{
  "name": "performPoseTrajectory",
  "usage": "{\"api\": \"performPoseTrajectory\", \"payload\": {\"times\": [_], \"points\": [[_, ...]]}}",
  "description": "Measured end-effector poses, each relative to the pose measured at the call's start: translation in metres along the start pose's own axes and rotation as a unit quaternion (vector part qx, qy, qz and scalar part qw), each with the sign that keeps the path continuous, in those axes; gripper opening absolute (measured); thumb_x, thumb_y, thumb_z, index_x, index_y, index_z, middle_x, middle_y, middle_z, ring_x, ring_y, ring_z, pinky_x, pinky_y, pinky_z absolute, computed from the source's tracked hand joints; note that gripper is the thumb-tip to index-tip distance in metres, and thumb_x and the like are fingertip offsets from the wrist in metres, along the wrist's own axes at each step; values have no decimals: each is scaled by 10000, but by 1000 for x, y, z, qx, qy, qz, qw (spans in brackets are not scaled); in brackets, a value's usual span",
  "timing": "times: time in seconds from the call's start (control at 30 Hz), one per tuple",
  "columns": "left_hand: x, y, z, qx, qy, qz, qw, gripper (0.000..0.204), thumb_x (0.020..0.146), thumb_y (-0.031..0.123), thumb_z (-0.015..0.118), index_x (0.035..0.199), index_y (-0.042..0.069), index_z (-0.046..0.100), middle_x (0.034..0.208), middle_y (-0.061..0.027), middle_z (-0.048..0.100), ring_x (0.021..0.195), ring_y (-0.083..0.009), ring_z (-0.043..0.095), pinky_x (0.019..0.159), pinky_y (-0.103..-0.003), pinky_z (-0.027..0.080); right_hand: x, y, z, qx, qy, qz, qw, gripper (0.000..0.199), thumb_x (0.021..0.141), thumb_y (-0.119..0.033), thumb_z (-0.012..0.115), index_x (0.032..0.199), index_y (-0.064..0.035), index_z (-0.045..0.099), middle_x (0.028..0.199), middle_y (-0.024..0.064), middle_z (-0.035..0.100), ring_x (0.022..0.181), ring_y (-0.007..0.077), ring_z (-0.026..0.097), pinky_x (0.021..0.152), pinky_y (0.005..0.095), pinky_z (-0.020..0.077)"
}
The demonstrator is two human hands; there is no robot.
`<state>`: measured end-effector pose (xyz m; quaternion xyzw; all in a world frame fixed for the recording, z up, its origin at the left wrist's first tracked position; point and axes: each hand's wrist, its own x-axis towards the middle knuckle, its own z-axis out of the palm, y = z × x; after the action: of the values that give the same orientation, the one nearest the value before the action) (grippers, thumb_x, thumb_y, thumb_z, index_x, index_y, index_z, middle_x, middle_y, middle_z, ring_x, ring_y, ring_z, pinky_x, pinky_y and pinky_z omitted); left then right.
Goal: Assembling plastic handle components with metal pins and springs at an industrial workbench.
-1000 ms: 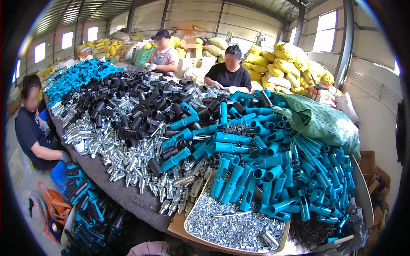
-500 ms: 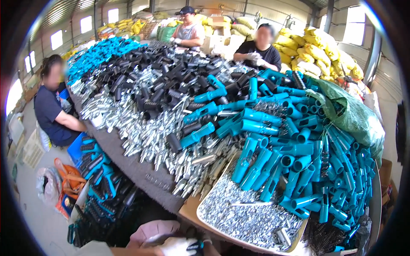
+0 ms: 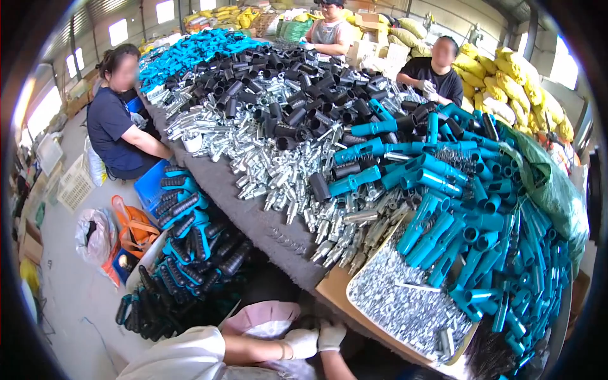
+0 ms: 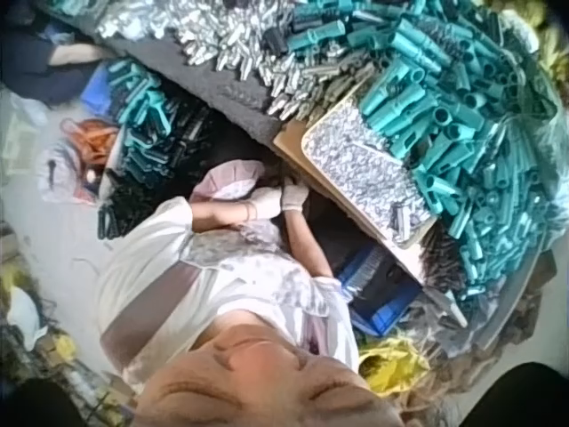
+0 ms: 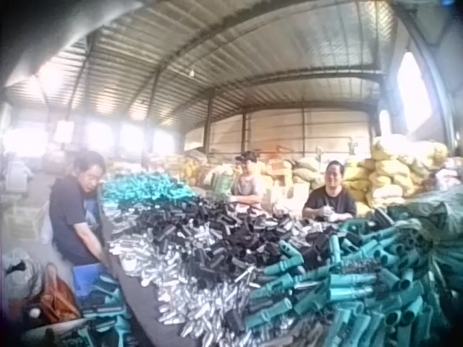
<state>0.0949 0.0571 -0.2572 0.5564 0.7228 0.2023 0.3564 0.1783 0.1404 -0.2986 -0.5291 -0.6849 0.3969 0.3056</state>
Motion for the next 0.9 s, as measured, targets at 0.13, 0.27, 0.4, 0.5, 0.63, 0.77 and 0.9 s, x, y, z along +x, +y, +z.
{"api": "performPoseTrajectory", "payload": {"times": [0.13,0.27,0.4,0.5,0.63,0.77,0.9], "points": [[11,13,-28,84,-99,10,991,267,739,261,640,813,8,679,754,-217,682,690,-399,675,633,-506,532,13,7,-20,35,-124,28,991,318,794,-158,694,1056,19,718,1040,186,729,1002,299,685,914,370,504],[14,-9,9,41,-88,32,995,260,797,266,591,874,41,696,852,-205,706,803,-397,688,720,-488,539,7,12,3,169,-7,43,985,271,800,-108,669,1028,26,727,1043,165,736,982,268,688,901,345,509],[14,-19,23,42,-37,37,998,249,822,229,558,894,39,701,836,-210,709,788,-388,703,671,-502,547,6,17,3,28,-61,72,995,287,823,-96,625,1076,23,689,1107,180,715,1041,336,665,969,384,475],[7,11,-16,59,-72,13,996,238,792,187,582,962,42,667,830,-206,704,774,-398,695,661,-500,539,12,14,-10,68,-85,55,993,299,800,-128,665,1043,41,705,1012,211,724,977,326,682,908,381,503],[12,9,-12,24,-98,21,995,298,789,225,605,983,8,673,832,-226,700,789,-406,693,693,-497,541,8,22,11,119,58,63,989,287,808,-100,660,1037,67,704,997,200,730,917,262,675,889,372,508],[14,-10,17,45,-32,61,997,242,780,208,598,912,20,674,787,-214,693,719,-413,679,624,-497,527,8,26,6,78,-6,103,992,331,846,-171,646,1076,60,704,1050,194,723,973,261,667,905,368,502],[-6,28,-70,66,-74,76,992,287,787,236,621,1028,79,630,779,-189,685,737,-392,673,654,-500,523,5,0,-21,389,-8,174,905,423,928,-270,641,1230,25,634,1175,121,674,1047,285,622,964,373,458]]}}
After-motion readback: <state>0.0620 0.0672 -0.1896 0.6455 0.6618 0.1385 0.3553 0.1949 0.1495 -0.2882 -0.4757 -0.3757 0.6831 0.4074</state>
